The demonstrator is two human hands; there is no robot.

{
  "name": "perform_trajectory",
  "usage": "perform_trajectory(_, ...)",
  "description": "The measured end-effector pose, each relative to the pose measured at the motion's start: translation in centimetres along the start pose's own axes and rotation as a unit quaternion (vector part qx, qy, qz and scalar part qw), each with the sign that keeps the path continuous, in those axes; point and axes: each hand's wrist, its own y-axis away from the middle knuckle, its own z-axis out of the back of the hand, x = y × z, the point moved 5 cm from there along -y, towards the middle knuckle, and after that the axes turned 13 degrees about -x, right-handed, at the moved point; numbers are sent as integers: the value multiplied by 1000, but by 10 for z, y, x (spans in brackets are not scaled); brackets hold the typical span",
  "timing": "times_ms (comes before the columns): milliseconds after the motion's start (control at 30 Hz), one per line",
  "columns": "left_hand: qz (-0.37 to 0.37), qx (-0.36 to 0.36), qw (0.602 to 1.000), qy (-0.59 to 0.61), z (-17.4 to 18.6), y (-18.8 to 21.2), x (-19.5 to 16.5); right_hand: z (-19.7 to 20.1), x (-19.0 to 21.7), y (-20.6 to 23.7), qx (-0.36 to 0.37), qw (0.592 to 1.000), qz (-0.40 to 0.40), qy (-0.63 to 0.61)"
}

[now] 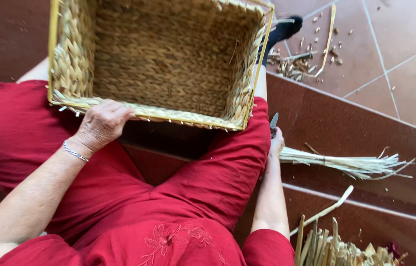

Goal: The person trims protruding straw ends from a rectangular woven basket using shears, then weaves a new straw strip along the top rim to finish the edge. The basket is rotated and repositioned on the lap as the person works.

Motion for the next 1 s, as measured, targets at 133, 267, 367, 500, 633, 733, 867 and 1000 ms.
perform_trajectory(133,26,9,999,22,6,-3,0,-1,16,12,40,999,-30,-22)
perform_trajectory(267,-4,-44,998,36,27,-10,-19,3,16,20,17,998,-14,-54)
perform_trajectory(367,6,-24,999,38,32,-18,-23,12,13,12,-65,990,-32,-125)
perform_trajectory(500,110,25,969,219,5,-56,-8,36,20,-15,-94,933,-127,-323)
perform_trajectory(633,208,84,910,348,-76,-128,-3,73,83,-30,87,798,-212,-557)
perform_trajectory(733,339,150,780,505,-158,-187,-17,80,155,-15,207,779,-178,-564)
perform_trajectory(867,387,137,778,475,-232,-248,-28,41,222,8,287,780,-196,-520)
perform_trajectory(1000,371,68,835,400,-255,-283,-27,-22,242,17,305,778,-281,-472)
